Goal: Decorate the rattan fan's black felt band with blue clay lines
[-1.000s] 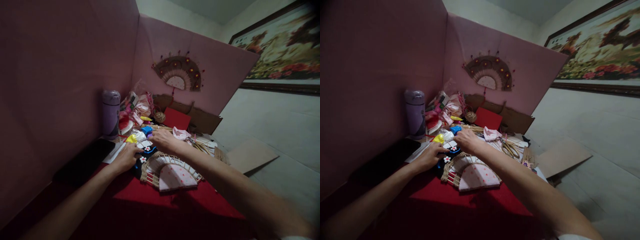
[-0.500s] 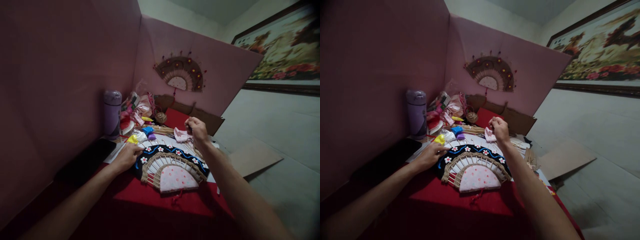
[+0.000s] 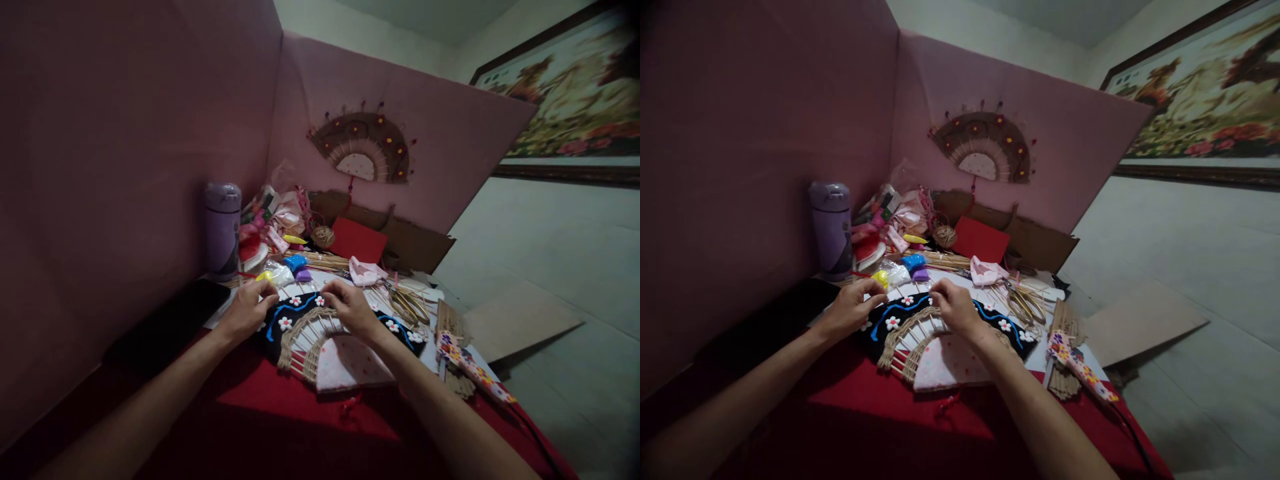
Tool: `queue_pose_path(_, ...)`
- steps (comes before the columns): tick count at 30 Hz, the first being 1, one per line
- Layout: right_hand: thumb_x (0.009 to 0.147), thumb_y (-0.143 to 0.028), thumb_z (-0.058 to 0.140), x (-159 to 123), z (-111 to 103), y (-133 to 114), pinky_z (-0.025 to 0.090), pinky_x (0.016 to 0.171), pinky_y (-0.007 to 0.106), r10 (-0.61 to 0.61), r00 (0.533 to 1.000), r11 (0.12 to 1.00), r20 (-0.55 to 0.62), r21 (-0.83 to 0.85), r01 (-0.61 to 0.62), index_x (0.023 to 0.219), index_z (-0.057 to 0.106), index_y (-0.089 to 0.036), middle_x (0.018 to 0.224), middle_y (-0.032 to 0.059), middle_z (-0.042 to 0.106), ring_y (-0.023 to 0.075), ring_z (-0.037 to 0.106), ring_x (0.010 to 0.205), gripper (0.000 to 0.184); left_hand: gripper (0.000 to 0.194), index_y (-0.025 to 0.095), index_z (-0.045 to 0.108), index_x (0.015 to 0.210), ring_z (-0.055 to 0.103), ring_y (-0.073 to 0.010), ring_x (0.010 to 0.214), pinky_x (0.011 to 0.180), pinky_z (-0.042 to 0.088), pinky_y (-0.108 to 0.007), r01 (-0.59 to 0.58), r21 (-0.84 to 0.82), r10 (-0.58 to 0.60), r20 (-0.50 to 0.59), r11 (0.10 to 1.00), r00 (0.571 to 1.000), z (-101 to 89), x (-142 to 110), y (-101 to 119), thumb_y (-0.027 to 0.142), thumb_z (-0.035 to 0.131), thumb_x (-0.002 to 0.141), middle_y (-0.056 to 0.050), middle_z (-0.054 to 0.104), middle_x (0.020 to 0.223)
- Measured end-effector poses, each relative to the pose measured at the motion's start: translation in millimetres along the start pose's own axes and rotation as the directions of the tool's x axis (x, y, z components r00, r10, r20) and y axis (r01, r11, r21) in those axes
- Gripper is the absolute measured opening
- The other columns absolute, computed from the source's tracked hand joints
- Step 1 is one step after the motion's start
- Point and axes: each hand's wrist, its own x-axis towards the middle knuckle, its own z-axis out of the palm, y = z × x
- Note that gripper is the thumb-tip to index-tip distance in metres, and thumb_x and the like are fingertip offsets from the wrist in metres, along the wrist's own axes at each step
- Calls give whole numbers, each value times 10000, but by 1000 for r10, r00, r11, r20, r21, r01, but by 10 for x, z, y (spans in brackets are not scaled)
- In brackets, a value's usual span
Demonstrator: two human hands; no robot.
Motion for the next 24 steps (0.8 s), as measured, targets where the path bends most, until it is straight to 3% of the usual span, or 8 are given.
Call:
queue_pose_path(5, 797, -46, 487, -6, 223, -19, 450, 793, 302, -223, 953, 958, 205, -136, 254, 1171, 483, -186, 949, 58, 658, 177, 593, 907, 400, 139, 198, 653, 770, 540, -158, 808, 759, 397, -291, -208, -58, 211, 45, 976, 977, -72, -91, 88, 140, 527, 779, -13, 598, 804)
queue_pose_path(12, 787, -31, 480, 20, 334, -34, 465, 806, 306, -232, 911, 884, 340, -316, 343, 1299, 415, -189, 1047, 92, 614, 192, 570, 976, 540, 268, 214, 695, 814, 523, -203, 853, 808, 379, -372, -373, 259, 364, 86, 891, 928, -47, -135, 45, 54, 504, 718, -63, 594, 914)
queue_pose_path(17, 712, 11, 490, 35, 337, -26, 464, 818, 311, -242, 892, 878, 381, -306, 369, 1308, 406, -202, 1041, 76, 604, 188, 551, 980, 638, 264, 202, 699, 840, 516, -224, 858, 799, 397, -393, -313, 309, 290, 120, 898, 950, -21, -133, 25, 83, 488, 734, -82, 591, 905)
queue_pose_path(20, 702, 24, 482, 39, 332, -27, 466, 819, 320, -253, 890, 878, 380, -296, 377, 1296, 423, -188, 1040, 83, 599, 188, 550, 968, 633, 247, 196, 696, 819, 531, -214, 859, 806, 410, -381, -226, 195, 205, 120, 954, 971, -34, -122, 37, 92, 494, 722, -68, 598, 887)
queue_pose_path(24, 685, 41, 497, 60, 312, -55, 469, 823, 308, -250, 907, 905, 338, -251, 343, 1272, 448, -178, 1065, 84, 587, 176, 568, 939, 628, 283, 190, 690, 829, 552, -185, 832, 798, 423, -340, -116, 10, 116, 39, 993, 992, -67, -98, 50, 70, 475, 689, -40, 598, 849)
